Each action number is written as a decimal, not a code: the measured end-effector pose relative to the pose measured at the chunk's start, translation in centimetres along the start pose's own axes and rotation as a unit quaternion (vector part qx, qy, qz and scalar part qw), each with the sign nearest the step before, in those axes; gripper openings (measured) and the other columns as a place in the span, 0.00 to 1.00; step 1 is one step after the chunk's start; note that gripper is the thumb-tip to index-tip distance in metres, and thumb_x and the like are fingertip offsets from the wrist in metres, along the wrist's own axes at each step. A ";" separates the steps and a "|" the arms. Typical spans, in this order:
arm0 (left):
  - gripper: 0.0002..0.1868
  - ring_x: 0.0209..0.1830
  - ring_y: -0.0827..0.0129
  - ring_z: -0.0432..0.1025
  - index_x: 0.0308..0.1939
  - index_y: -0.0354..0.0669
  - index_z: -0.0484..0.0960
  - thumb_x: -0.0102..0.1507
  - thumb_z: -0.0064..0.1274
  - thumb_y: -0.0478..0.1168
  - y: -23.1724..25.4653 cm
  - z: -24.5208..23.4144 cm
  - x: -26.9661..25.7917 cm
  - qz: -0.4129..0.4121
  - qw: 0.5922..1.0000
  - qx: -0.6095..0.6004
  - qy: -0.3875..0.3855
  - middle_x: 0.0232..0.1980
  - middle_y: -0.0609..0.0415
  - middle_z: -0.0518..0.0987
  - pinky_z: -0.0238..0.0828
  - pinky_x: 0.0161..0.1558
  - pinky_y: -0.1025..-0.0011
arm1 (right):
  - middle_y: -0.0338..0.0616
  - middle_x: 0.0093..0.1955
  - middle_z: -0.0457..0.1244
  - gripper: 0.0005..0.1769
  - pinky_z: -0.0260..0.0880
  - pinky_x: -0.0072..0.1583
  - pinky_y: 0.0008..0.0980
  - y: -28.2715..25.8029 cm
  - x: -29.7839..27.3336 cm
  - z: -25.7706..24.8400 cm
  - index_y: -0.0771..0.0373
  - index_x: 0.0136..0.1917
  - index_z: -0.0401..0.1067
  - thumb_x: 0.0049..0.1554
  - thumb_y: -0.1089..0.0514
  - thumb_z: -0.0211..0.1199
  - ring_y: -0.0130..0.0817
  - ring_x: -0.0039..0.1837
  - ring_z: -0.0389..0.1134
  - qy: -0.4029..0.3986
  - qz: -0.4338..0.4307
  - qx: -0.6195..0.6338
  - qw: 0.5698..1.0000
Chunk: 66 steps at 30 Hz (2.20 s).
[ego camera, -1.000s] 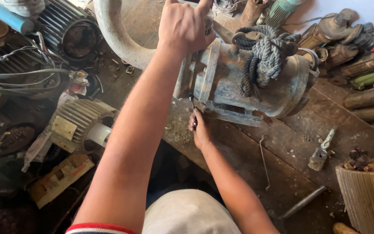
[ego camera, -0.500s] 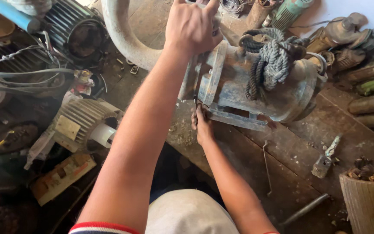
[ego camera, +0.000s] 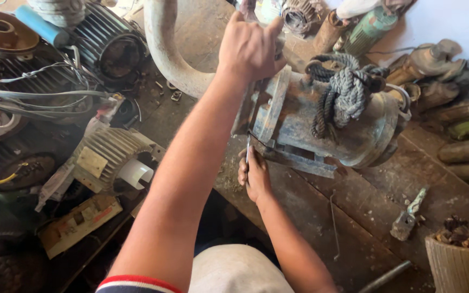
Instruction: The person uses a wrench to loosen and remove bolts from a motor housing, then uses a hammer to tap a metal band into place. The person handles the motor, bolts, and tools on a cluttered workbench.
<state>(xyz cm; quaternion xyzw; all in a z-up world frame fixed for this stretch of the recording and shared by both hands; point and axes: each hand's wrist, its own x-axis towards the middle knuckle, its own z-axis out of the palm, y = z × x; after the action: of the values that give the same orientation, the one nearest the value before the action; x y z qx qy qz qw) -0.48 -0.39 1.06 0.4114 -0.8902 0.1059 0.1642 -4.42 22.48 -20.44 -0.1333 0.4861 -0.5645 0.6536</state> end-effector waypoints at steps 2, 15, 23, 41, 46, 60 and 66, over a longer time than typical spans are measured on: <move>0.40 0.34 0.53 0.78 0.61 0.45 0.74 0.56 0.56 0.69 0.3 -0.1 0.2 0.005 1.000 0.003 0.015 0.22 0.46 0.81 0.41 0.71 0.52 | 0.34 0.28 0.54 0.19 0.54 0.28 0.26 0.5 0.4 -0.5 0.59 0.47 0.67 0.69 0.43 0.50 0.25 0.26 0.55 -0.021 -0.027 -0.012 0.999; 0.30 0.37 0.59 0.82 0.68 0.49 0.69 0.64 0.33 0.53 0.8 -4.9 0.7 -0.026 0.991 0.051 -0.124 0.16 0.50 0.78 0.08 0.74 0.44 | 0.38 0.27 0.57 0.19 0.59 0.31 0.31 -0.9 -0.2 0.0 0.61 0.47 0.68 0.67 0.43 0.50 0.31 0.26 0.59 -0.027 -0.028 -0.041 0.998; 0.37 0.39 0.61 0.82 0.68 0.51 0.70 0.61 0.45 0.66 0.8 -4.1 -0.2 -0.045 0.994 -0.002 -0.095 0.22 0.50 0.80 0.20 0.77 0.46 | 0.34 0.33 0.62 0.14 0.62 0.35 0.27 -1.0 0.5 0.8 0.57 0.48 0.70 0.67 0.47 0.54 0.25 0.33 0.63 -0.057 0.071 0.200 0.976; 0.38 0.36 0.55 0.80 0.65 0.52 0.71 0.58 0.51 0.67 0.9 -3.5 -1.5 -0.049 0.996 -0.035 -0.073 0.30 0.47 0.83 0.49 0.69 0.52 | 0.31 0.42 0.59 0.28 0.49 0.36 0.23 1.0 -1.4 0.7 0.48 0.78 0.60 0.64 0.56 0.50 0.20 0.33 0.49 0.049 -0.085 -0.084 0.992; 0.32 0.38 0.62 0.82 0.63 0.52 0.71 0.63 0.45 0.66 1.1 -5.3 -1.3 -0.060 0.985 -0.028 -0.159 0.26 0.52 0.85 0.24 0.83 0.47 | 0.32 0.42 0.59 0.24 0.53 0.37 0.24 1.9 0.9 0.6 0.57 0.76 0.66 0.68 0.56 0.51 0.20 0.35 0.51 0.037 -0.192 -0.096 0.976; 0.30 0.33 0.56 0.80 0.57 0.53 0.71 0.59 0.52 0.65 0.9 -4.2 -1.0 -0.064 0.990 -0.043 -0.121 0.29 0.50 0.83 0.61 0.62 0.55 | 0.37 0.45 0.70 0.21 0.55 0.35 0.25 2.4 0.8 2.0 0.66 0.67 0.72 0.65 0.55 0.56 0.21 0.33 0.53 0.129 -0.266 -0.165 0.941; 0.28 0.30 0.57 0.78 0.56 0.53 0.71 0.60 0.51 0.63 1.0 -3.8 -0.8 -0.062 0.990 -0.043 -0.117 0.28 0.50 0.82 0.63 0.58 0.58 | 0.40 0.59 0.61 0.22 0.61 0.52 0.24 3.8 2.2 0.6 0.66 0.75 0.65 0.72 0.56 0.56 0.23 0.54 0.59 0.060 -0.453 -0.246 0.855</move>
<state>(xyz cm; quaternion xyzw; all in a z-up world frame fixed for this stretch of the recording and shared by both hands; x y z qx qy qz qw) -0.03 2.04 4.18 0.4675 -0.8800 0.0083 0.0829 -1.86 21.62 -23.97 -0.4607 0.5335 -0.6670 0.2412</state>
